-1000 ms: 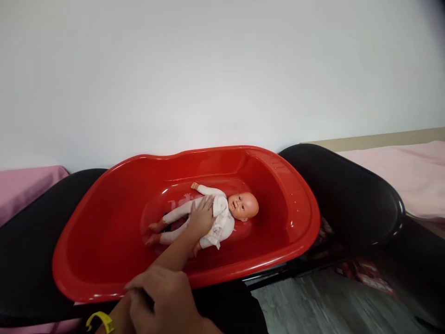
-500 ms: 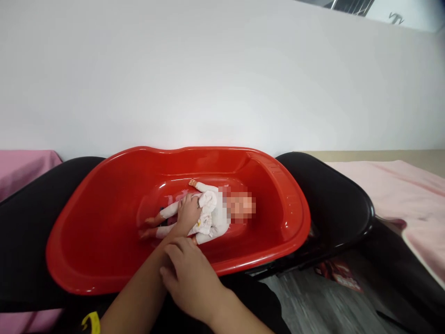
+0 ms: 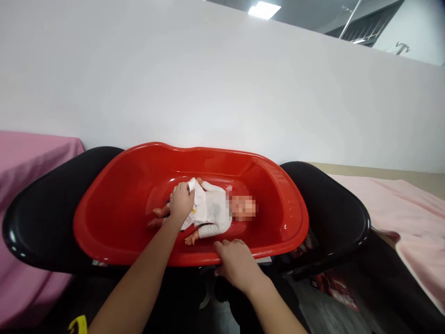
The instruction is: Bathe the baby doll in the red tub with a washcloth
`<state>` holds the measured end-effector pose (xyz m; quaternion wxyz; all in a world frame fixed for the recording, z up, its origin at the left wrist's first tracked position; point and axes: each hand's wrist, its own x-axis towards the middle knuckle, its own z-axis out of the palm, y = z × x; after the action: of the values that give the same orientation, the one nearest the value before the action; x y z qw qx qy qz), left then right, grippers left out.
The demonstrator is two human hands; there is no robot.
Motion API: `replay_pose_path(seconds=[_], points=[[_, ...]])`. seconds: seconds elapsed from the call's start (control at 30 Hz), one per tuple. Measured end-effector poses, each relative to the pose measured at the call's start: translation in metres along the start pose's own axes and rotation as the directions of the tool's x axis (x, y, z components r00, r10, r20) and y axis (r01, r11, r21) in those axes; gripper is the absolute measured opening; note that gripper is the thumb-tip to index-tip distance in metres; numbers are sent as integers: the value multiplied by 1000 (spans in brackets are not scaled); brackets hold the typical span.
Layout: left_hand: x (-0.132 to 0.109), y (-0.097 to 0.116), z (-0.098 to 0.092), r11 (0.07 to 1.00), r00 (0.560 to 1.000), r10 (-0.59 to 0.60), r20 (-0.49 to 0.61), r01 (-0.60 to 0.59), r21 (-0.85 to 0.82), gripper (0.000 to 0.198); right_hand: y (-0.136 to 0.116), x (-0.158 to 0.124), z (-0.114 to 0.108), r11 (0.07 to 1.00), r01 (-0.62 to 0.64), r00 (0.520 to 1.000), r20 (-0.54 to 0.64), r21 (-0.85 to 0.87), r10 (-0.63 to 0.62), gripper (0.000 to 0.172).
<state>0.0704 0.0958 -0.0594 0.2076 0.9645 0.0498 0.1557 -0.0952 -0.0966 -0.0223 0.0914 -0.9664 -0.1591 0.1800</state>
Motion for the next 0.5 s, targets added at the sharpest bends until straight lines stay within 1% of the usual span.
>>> replay_pose_path(seconds=[0.03, 0.07, 0.1, 0.17, 0.33, 0.43, 0.5], points=[[-3, 1, -5, 1000, 1000, 6, -12, -6, -11, 17, 4, -1, -1, 999, 13, 1000, -14, -48, -13, 44], [-6, 3, -10, 1000, 1000, 12, -25, -12, -19, 16, 6, -2, -2, 996, 33, 999, -38, -79, -36, 36], [-10, 4, -14, 1000, 999, 18, -40, -19, -23, 15, 8, -2, -4, 994, 56, 996, -59, -95, -62, 34], [-18, 7, -23, 999, 997, 42, -64, -43, -9, 15, 11, -2, -9, 988, 101, 993, -51, -113, -107, 36], [-39, 14, -41, 984, 986, 154, -63, -148, 97, 13, 22, 5, -26, 971, 196, 980, 59, -134, -190, 36], [-50, 21, -47, 987, 987, 142, -72, -135, 91, 14, 32, 7, -28, 960, 236, 971, 69, -151, -228, 36], [-55, 25, -49, 993, 987, 114, -110, -111, 41, 14, 36, 5, -27, 956, 252, 968, 54, -147, -246, 36]])
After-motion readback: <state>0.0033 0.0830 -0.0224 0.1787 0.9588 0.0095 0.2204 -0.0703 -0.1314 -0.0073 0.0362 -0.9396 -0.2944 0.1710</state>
